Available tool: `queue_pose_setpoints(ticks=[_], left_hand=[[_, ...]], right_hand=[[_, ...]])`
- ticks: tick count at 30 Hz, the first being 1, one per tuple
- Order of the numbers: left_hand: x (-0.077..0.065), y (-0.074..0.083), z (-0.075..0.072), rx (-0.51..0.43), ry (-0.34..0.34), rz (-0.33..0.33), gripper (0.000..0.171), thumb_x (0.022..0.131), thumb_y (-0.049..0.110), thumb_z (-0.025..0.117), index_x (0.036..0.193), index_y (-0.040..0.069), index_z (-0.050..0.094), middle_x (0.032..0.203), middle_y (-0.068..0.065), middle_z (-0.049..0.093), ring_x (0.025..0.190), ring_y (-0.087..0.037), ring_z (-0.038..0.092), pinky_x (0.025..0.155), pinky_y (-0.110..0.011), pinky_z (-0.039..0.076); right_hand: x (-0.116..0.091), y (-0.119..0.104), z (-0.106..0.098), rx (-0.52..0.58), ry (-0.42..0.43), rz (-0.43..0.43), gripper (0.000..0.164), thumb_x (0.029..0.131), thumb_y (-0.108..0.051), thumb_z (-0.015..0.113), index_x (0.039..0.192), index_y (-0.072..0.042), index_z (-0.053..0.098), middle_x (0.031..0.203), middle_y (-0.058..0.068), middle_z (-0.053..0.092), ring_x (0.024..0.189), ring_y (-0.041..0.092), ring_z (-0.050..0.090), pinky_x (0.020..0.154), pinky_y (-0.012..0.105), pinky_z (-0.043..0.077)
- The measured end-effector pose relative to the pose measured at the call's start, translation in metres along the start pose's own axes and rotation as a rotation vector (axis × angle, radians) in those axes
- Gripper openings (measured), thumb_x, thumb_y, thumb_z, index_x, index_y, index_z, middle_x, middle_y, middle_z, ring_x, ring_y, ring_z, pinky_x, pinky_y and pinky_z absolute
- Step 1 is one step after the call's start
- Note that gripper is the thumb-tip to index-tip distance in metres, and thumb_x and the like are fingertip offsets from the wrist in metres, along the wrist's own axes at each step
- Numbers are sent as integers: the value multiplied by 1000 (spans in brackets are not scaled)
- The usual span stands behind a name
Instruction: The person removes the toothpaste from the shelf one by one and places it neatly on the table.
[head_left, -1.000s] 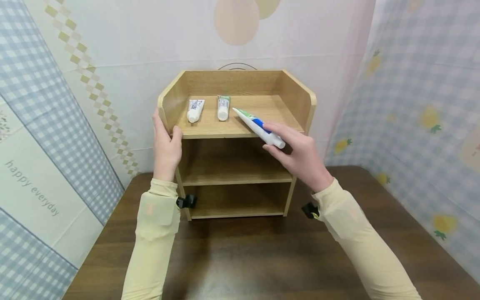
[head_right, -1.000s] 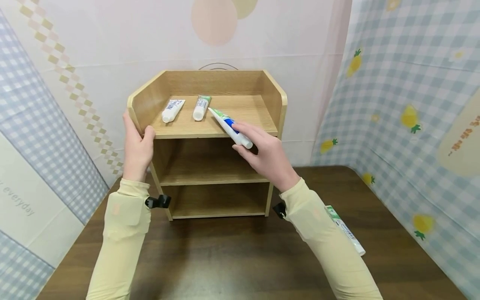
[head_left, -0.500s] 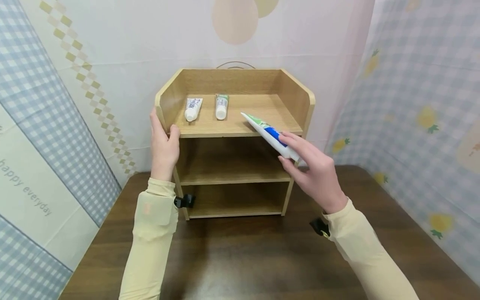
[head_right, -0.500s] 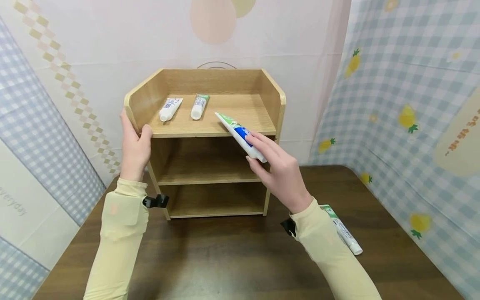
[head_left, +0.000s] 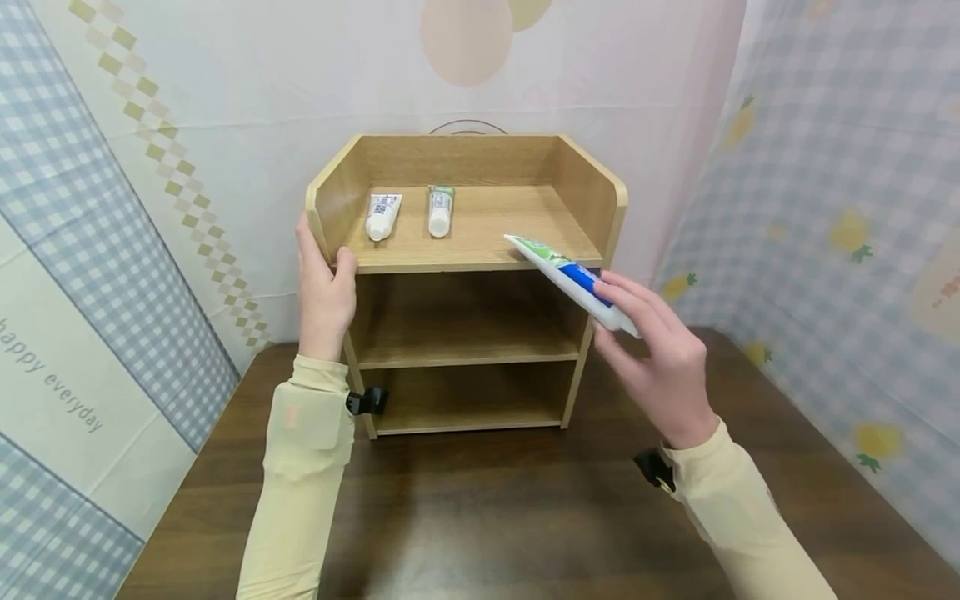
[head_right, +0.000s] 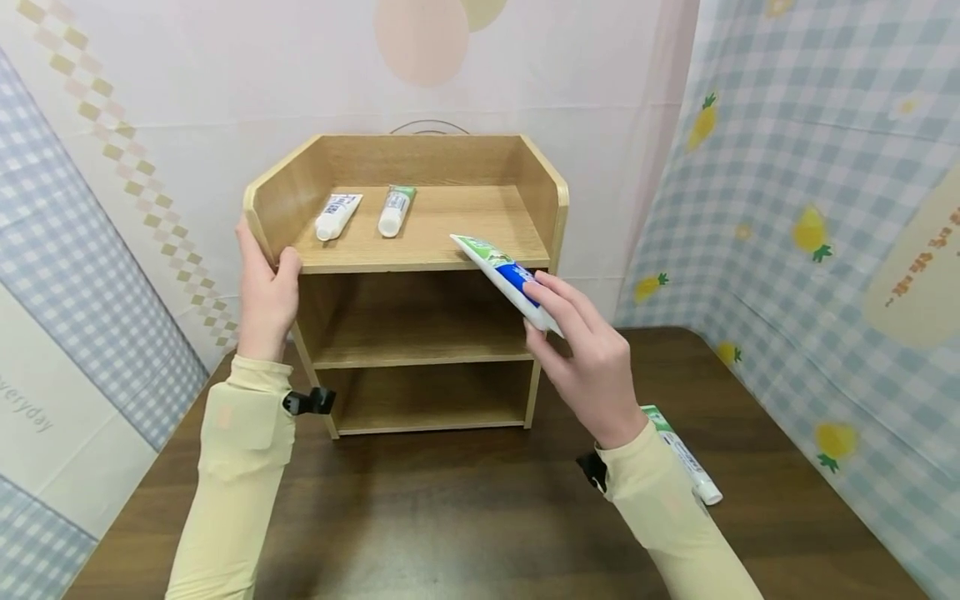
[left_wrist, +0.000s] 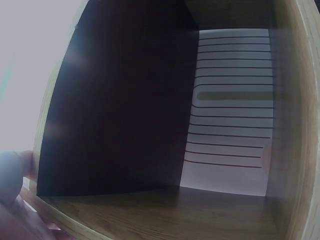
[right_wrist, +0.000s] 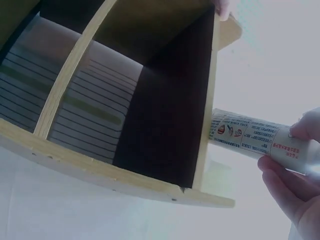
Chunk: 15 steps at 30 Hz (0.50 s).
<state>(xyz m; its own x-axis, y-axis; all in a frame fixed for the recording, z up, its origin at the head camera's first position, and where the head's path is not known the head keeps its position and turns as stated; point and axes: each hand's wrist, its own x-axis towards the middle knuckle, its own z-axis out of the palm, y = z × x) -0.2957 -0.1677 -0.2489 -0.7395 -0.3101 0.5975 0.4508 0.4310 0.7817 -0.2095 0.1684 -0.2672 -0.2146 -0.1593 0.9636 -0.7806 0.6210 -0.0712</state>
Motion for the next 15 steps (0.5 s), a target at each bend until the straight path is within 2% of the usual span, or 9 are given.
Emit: queue_pose_setpoints(ticks=[4,8,15], left_hand=[[0,0,2,-1,-3,3,64,93,10,42,153,18,21,155,-9,32,136,-18,36,115,-35,26],[1,0,2,-13,-3,14,65,93,10,41,154,18,20,155,-9,32,136,-18,36,115,-34,26],[1,-2,1,-34,-2,8,66,93,11,39,154,20,18,155,-7,32,135,-17,35,114,-32,26]], right_hand=[[-6,-5,-11,-8,57,18,30,85,-13,68,113,0,70,116,17,69,107,26,65,101,17,43],[-11,-13,-23,-2,112,38,37,92,-29,64,108,3,71,110,21,70,109,17,66,100,17,44],[-20,-27,-46,36,199,57,34,86,-22,71,100,9,71,103,23,71,105,13,67,96,19,47]])
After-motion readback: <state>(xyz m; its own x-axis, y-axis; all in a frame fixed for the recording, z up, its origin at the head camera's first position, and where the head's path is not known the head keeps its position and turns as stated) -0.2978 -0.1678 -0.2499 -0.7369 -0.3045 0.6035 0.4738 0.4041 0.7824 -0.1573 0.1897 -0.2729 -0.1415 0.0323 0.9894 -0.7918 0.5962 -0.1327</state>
